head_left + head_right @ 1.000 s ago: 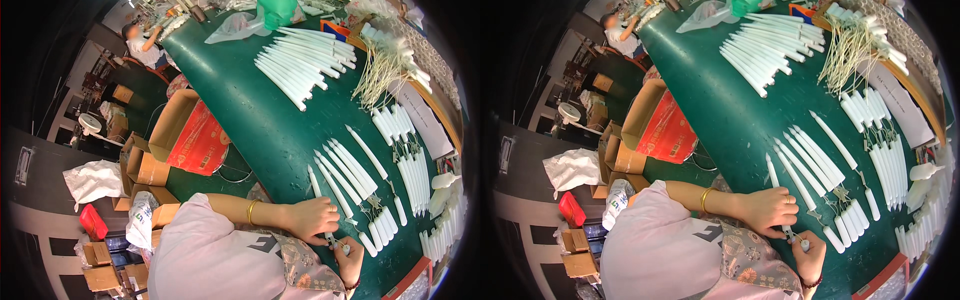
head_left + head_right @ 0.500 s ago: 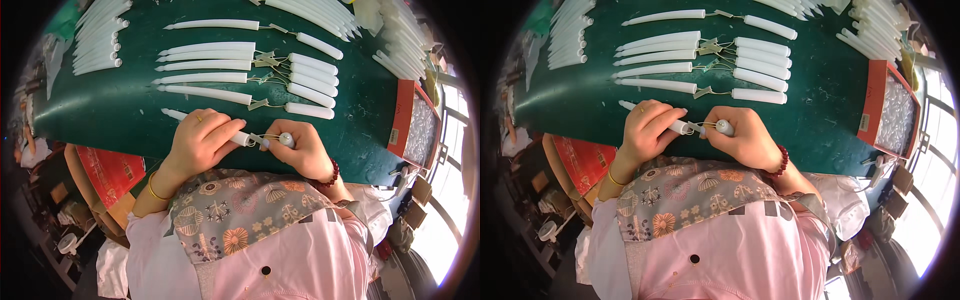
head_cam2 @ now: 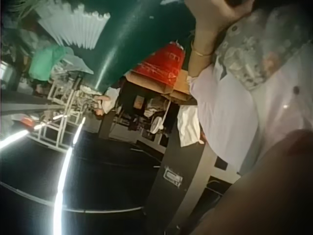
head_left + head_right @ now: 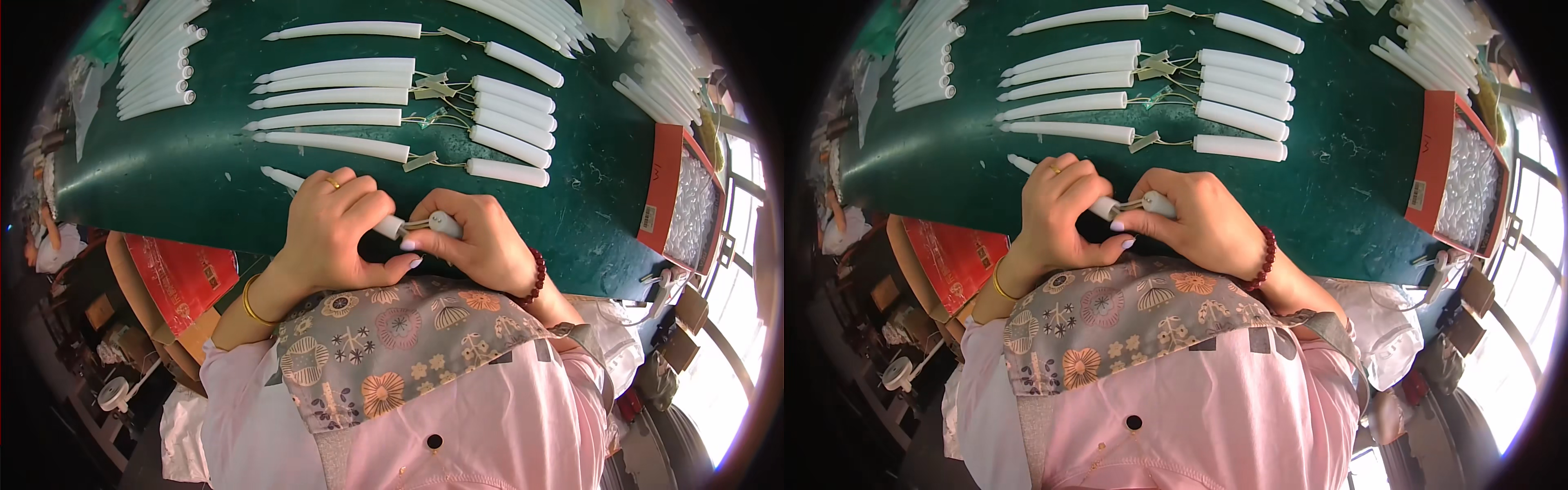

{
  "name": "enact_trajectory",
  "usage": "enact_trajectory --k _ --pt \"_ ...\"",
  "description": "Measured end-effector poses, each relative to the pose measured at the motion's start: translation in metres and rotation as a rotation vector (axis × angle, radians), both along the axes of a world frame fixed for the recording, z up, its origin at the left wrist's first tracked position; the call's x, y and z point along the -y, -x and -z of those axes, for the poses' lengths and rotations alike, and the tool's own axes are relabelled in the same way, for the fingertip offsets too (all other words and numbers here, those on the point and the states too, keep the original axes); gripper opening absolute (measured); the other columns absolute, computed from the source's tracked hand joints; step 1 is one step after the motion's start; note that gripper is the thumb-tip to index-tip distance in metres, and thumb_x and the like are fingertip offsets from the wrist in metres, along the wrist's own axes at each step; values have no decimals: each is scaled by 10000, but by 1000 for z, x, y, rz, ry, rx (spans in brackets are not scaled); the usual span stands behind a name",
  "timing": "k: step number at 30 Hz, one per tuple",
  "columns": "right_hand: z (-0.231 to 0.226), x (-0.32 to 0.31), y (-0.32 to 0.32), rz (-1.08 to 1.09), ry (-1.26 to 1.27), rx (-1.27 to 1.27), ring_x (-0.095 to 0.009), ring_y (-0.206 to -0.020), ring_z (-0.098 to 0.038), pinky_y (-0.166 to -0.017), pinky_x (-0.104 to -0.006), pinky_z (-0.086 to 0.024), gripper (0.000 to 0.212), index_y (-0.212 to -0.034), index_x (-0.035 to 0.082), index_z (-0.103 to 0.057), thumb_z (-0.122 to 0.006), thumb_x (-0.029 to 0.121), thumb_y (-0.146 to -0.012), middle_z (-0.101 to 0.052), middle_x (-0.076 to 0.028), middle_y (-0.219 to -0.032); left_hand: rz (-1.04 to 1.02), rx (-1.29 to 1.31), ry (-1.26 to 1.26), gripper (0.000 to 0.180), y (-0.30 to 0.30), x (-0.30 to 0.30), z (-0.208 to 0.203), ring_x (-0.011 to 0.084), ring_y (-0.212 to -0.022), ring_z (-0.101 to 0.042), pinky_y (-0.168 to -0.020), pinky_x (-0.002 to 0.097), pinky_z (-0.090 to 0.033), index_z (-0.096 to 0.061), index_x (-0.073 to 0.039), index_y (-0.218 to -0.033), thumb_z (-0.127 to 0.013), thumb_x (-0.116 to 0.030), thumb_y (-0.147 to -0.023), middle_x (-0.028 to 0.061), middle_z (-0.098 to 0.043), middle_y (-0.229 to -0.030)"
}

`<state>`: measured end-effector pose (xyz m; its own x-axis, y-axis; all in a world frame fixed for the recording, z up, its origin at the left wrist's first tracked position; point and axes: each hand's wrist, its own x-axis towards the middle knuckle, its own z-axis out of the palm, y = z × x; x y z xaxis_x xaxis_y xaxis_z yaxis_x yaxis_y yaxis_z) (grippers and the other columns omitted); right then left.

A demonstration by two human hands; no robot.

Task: Assembling the internal and external components of utility lighters at a factory workstation.

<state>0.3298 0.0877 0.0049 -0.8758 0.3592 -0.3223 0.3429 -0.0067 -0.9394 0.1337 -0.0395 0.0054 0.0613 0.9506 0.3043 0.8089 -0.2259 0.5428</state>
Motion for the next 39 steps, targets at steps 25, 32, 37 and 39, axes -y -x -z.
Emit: enact_trajectory --k 25,32,37,39 --pt "14 17 -7 35 -336 -296 -311 -1092 -739 -943 -374 -578 561 -1422 -3 -462 -708 -84 -924 -680 -201 -1293 -236 136 194 184 -3 -1 -1 304 -614 -622 -565 395 -490 -629 -20 -942 -697 -173 -868 101 -620 -749" --pt "18 26 -8 191 -512 -217 -380 -1114 -745 -919 -401 -603 515 -1389 -28 -438 -703 -58 -949 -704 -232 -1267 -101 135 106 386 -7 3 7 319 -810 -673 -729 402 -549 -685 -3 -1249 -732 31 -868 149 -672 -995" --pt "5 15 -8 24 -791 -87 -353 -987 -760 -788 -386 -627 475 -1308 16 -547 -730 -70 -878 -734 -157 -1214 -98 -86 151 360 -6 1 0 296 -733 -653 -646 397 -519 -717 -50 -1235 -774 -69 -880 94 -650 -931" --pt "1 15 -9 1 -865 -81 -330 -928 -762 -731 -379 -620 472 -1288 37 -567 -733 -61 -857 -741 -119 -1194 -98 -94 158 358 -6 2 0 295 -714 -645 -624 395 -510 -718 -58 -1235 -775 -83 -883 92 -639 -912"
